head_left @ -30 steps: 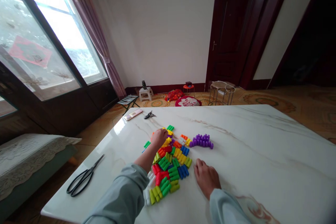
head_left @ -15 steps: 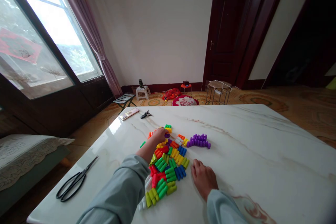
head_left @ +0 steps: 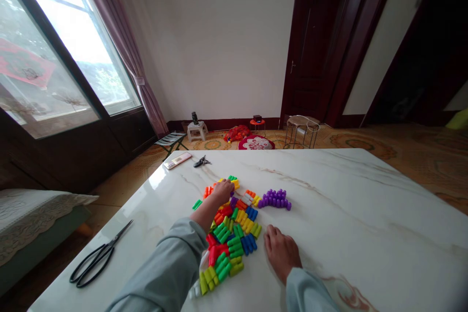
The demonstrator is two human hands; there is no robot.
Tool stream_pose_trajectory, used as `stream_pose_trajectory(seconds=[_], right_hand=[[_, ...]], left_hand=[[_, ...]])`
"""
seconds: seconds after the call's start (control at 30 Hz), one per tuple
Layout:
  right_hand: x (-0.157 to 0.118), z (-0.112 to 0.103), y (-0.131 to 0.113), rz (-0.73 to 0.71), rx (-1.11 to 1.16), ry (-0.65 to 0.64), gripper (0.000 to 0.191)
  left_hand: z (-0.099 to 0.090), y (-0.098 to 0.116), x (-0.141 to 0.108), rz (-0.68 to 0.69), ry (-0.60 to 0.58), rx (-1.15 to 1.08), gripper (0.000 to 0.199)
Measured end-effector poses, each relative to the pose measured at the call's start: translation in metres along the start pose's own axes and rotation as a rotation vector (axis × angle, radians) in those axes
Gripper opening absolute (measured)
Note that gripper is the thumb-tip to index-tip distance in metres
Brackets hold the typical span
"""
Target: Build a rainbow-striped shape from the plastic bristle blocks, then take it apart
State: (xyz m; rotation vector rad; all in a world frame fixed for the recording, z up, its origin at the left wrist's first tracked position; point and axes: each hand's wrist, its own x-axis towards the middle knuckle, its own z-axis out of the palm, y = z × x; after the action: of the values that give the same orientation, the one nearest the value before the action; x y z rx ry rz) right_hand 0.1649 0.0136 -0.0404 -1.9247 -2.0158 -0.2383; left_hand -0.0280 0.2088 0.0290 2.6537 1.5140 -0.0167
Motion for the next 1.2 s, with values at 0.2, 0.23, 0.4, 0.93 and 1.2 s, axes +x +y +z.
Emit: stream_pose_trajectory(seconds=[0.2,0.23,0.4,0.93,1.2], right_hand=[[0.000,0.001,0.000,0.008,0.006,0.005,0.011],[0.000,0.001,0.000,0.006,0.004,0.005,0.011],[0.000,0.001,0.000,0.008,-0.008,-0.002,0.011],[0.002,-0.010,-0.004,0.044,0.006,-0.070,0.012],[0.002,-0.012,-0.004,0.042,0.002,-0.082,0.013]], left_hand=[[0.004,-0.001,-0.003,0.045,-0.007,-0.017,0.035],[0.004,-0.001,-0.002,0.052,-0.009,-0.021,0.032],[0.005,0.002,-0.003,0.080,0.003,-0.037,0.027],[0.000,0.017,-0.026,-0.451,0.718,-1.239,0.016],[0.008,0.062,-0.064,-0.513,0.430,-1.959,0.020]])
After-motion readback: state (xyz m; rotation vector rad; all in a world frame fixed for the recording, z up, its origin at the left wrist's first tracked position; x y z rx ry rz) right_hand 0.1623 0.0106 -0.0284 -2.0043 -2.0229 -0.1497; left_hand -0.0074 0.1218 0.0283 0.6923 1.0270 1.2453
